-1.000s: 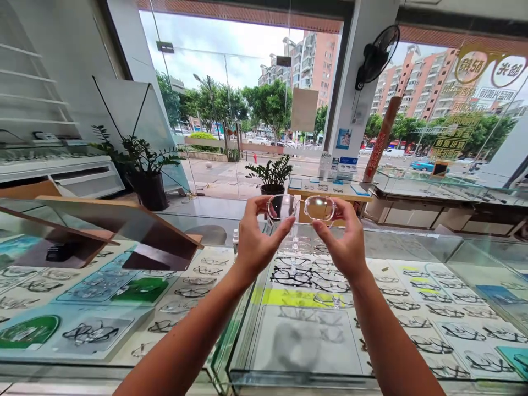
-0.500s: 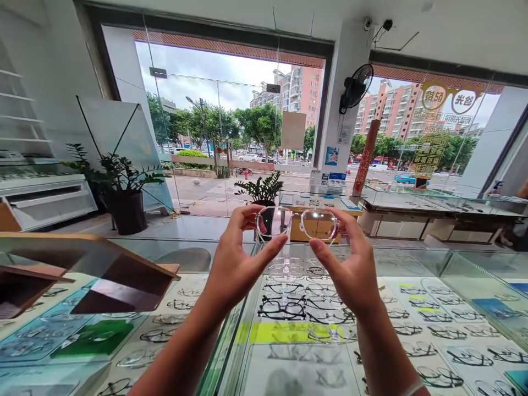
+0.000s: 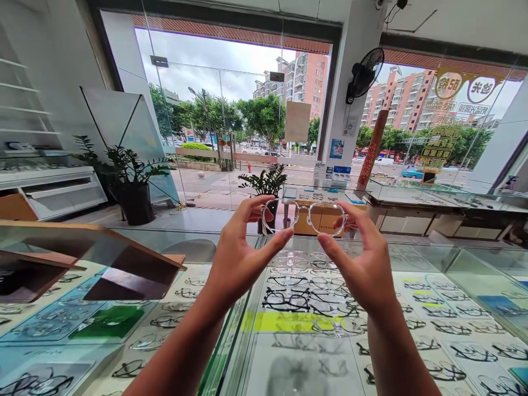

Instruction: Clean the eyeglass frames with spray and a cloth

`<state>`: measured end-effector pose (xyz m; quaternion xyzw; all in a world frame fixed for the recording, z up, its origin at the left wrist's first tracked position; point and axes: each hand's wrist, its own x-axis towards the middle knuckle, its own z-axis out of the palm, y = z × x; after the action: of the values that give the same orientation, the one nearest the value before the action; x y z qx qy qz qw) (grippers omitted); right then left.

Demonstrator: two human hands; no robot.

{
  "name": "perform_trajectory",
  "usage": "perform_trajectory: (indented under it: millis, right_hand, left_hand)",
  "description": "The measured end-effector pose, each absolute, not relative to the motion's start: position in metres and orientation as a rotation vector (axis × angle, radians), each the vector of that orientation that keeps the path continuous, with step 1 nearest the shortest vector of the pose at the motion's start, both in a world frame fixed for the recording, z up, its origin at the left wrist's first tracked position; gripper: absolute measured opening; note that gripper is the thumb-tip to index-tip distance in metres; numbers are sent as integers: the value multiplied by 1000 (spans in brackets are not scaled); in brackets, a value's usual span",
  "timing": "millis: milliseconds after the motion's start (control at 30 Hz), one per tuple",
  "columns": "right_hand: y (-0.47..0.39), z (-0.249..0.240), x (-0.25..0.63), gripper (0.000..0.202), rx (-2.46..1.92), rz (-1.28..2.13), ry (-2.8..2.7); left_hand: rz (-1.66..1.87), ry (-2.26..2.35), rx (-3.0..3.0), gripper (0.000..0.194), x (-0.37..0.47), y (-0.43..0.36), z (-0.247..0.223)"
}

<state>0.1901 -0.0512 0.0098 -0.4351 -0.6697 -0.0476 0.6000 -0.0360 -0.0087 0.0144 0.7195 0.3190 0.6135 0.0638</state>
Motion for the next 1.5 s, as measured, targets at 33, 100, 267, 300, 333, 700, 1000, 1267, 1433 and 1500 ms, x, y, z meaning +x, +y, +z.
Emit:
perform_trajectory:
  millis: [33, 100, 267, 300, 333, 700, 1000, 1267, 1433, 1500]
  right_hand:
    - [-51, 10, 191, 56, -1011, -111, -1557]
    - [-51, 11, 192, 57, -1015, -111, -1566]
    - [-51, 12, 197, 56, -1021, -86, -1570]
    - [-51, 12, 197, 56, -1023, -81, -1569]
    - [-51, 12, 197, 56, -1026, -76, -1567]
    - [-51, 12, 200, 57, -1041, -81, -1565]
    - [-50, 11, 202, 55, -1043, -80, -1592]
    - [-49, 8, 205, 56, -1059, -20, -1620]
    - [-49, 7, 205, 56, -1087, 27, -1632]
    - [-49, 7, 205, 56, -1103, 43, -1636]
  left_hand:
    - [1859, 965, 2170, 57, -36, -9, 14]
    - [1860, 974, 2166, 57, -35, -8, 14]
    - [1882, 961, 2167, 60, -33, -6, 14]
    - [1887, 955, 2171, 60, -32, -6, 13]
    - [1889, 951, 2176, 59, -32, -6, 13]
    - [1851, 951, 2176, 57, -32, -7, 14]
    - [1866, 936, 2155, 57, -30, -8, 12]
    - [1903, 945, 2149, 57, -27, -10, 10]
    - [1926, 949, 2142, 57, -26, -9, 8]
    - [1932, 955, 2144, 58, -25, -10, 7]
